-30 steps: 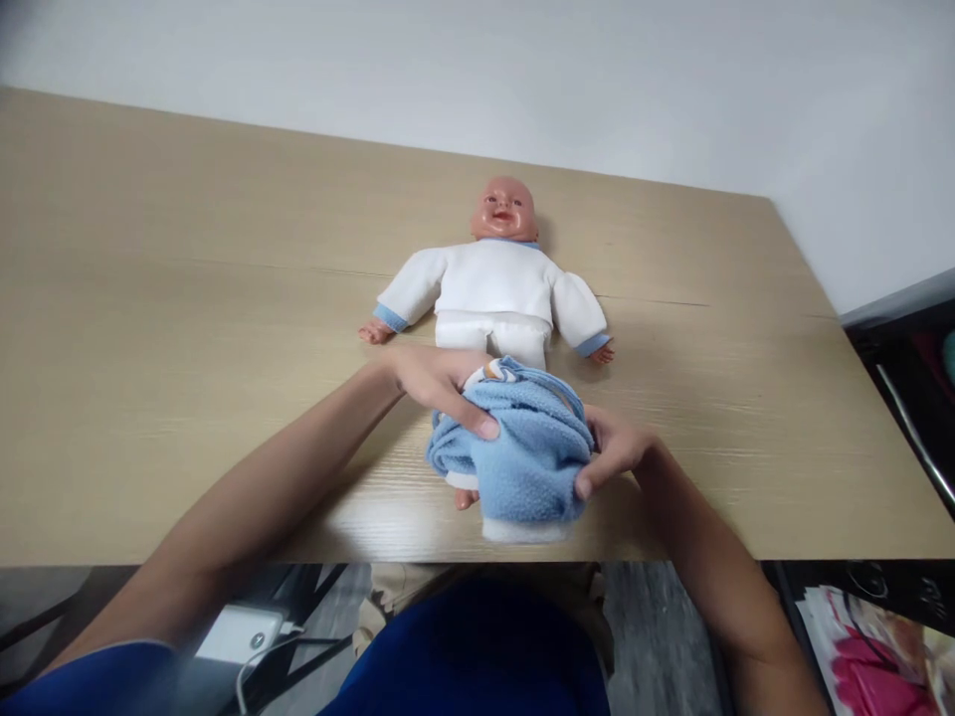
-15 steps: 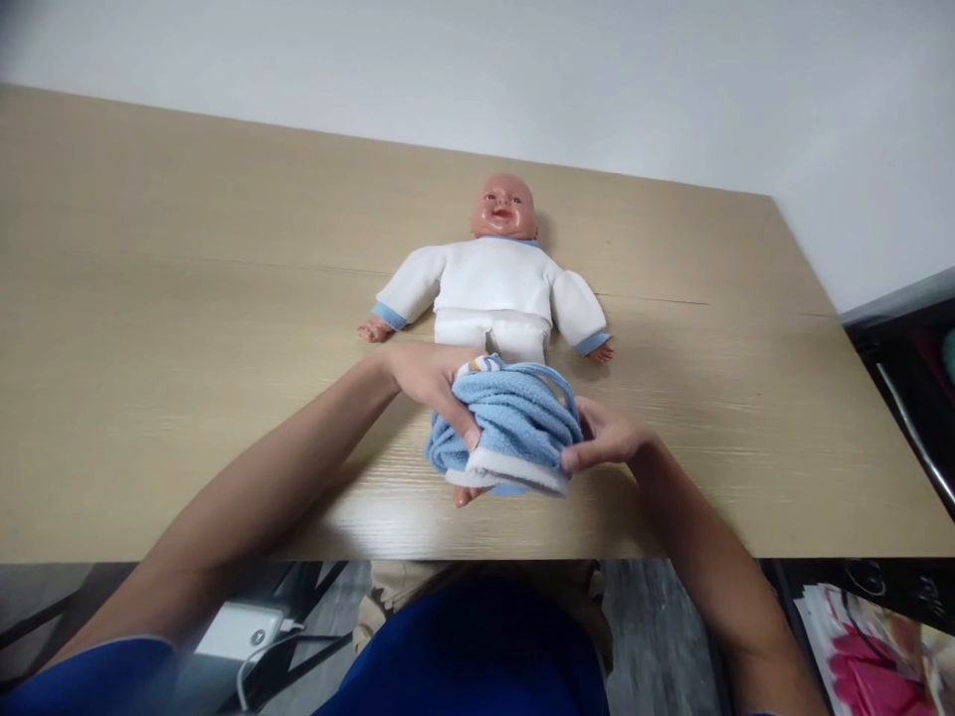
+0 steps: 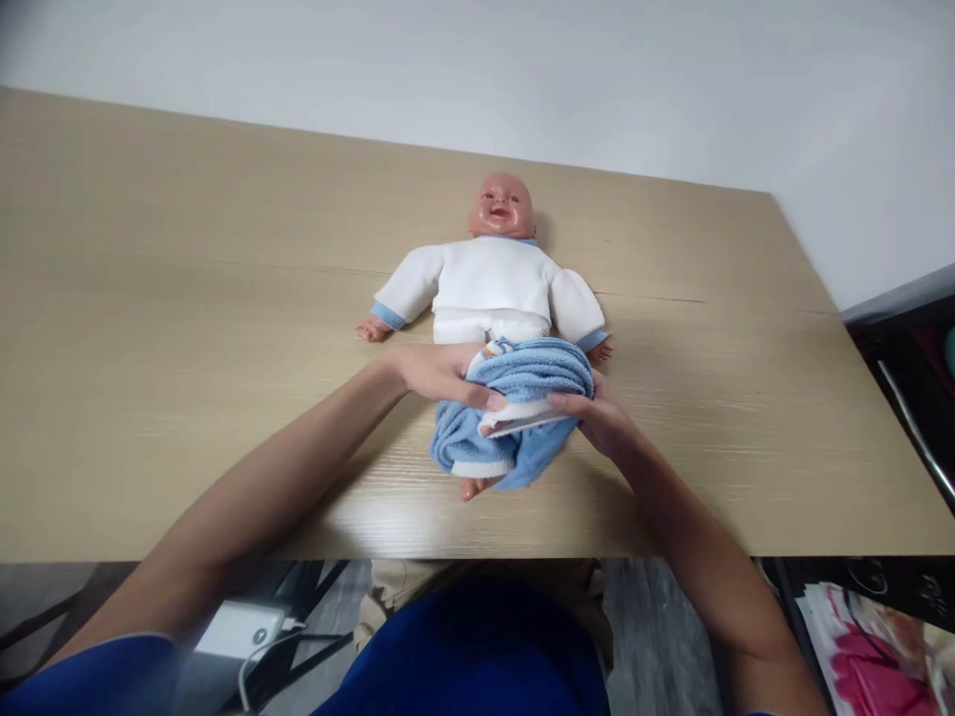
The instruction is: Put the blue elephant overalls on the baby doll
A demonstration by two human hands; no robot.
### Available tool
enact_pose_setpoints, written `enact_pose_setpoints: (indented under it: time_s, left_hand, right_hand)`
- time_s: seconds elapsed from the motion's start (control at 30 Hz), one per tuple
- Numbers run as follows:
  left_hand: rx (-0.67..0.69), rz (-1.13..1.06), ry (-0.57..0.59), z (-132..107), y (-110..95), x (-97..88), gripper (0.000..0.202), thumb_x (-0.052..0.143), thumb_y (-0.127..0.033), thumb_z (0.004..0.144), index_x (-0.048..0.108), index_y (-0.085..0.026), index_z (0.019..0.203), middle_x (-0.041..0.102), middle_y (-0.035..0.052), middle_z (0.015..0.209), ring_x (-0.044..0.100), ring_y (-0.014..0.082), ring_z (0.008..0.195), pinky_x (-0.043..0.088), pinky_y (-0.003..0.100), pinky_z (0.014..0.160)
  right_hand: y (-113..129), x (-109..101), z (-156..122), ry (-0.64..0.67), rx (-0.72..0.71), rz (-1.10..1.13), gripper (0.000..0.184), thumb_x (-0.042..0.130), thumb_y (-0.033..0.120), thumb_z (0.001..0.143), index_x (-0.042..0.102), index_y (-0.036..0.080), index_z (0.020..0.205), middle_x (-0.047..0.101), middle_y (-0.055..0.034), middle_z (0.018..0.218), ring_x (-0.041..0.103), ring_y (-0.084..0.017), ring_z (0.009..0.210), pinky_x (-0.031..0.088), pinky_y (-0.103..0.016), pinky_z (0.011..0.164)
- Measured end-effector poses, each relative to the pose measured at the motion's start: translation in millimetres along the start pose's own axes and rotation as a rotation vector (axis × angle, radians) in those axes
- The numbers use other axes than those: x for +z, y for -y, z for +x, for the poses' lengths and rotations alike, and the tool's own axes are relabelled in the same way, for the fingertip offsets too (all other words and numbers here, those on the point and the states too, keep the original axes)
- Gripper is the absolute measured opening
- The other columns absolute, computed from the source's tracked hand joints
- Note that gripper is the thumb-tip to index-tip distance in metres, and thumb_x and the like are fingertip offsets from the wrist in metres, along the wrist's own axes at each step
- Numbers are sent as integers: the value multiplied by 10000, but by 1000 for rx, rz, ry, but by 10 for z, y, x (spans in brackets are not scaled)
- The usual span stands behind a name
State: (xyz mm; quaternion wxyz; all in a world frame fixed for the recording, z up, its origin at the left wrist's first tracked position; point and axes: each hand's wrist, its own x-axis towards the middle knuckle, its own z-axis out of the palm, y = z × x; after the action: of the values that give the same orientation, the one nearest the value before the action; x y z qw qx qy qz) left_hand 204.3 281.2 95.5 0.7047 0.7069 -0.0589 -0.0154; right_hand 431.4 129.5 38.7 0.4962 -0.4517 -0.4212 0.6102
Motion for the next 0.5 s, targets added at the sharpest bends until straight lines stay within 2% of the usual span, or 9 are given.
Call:
enact_pose_setpoints:
  time_s: [0.03,0.1,0.23,0.33,0.43,0.5]
  left_hand:
    - [-2,15,-24,-1,16,0,461,840,-596,993,808,-175,810,787,76,779,720,190,758,624,255,773]
    - [-1,37,-56,0,37,0,485,842,-617,987,779,-177,792,764,64,757,682,178,731,606,253,756]
    - [5,41,-53,19,34,4,511,831,-649,986,757,-186,783,735,56,733,679,190,747,613,279,793]
    - [-13,26,-23,25,19,9,519,817,-643,1002,752,-178,783,744,66,762,700,196,781,609,276,797]
    - [-20,17,-35,17,12,14,504,834,-616,995,738,-172,777,743,57,780,691,187,784,594,258,779]
    - [-26,16,-61,17,6,28,478,849,-604,981,744,-172,806,744,45,802,689,185,796,602,262,793]
  right_hand:
    - [11,-4,4,-13,-12,-29,694,1006,656,758,813,270,1301,858,-83,1304,807,-335,1246,623,-487,1180]
    - [72,-23,7,42,-46,-104,739,1042,616,731,803,250,1327,849,-99,1331,788,-351,1292,605,-495,1203]
    - [227,-96,-9,281,-12,-228,817,1086,494,717,768,223,1420,845,-111,1345,773,-373,1340,590,-516,1223]
    - [239,-164,-17,404,31,-237,866,1106,479,689,758,204,1433,854,-118,1313,787,-362,1319,587,-511,1227]
    - [170,-201,-13,411,-2,-134,965,1114,552,638,744,207,1459,852,-136,1329,756,-372,1395,544,-519,1275]
    - [127,-189,-8,375,-7,-85,937,1093,586,647,757,218,1440,855,-138,1331,747,-373,1414,535,-529,1286]
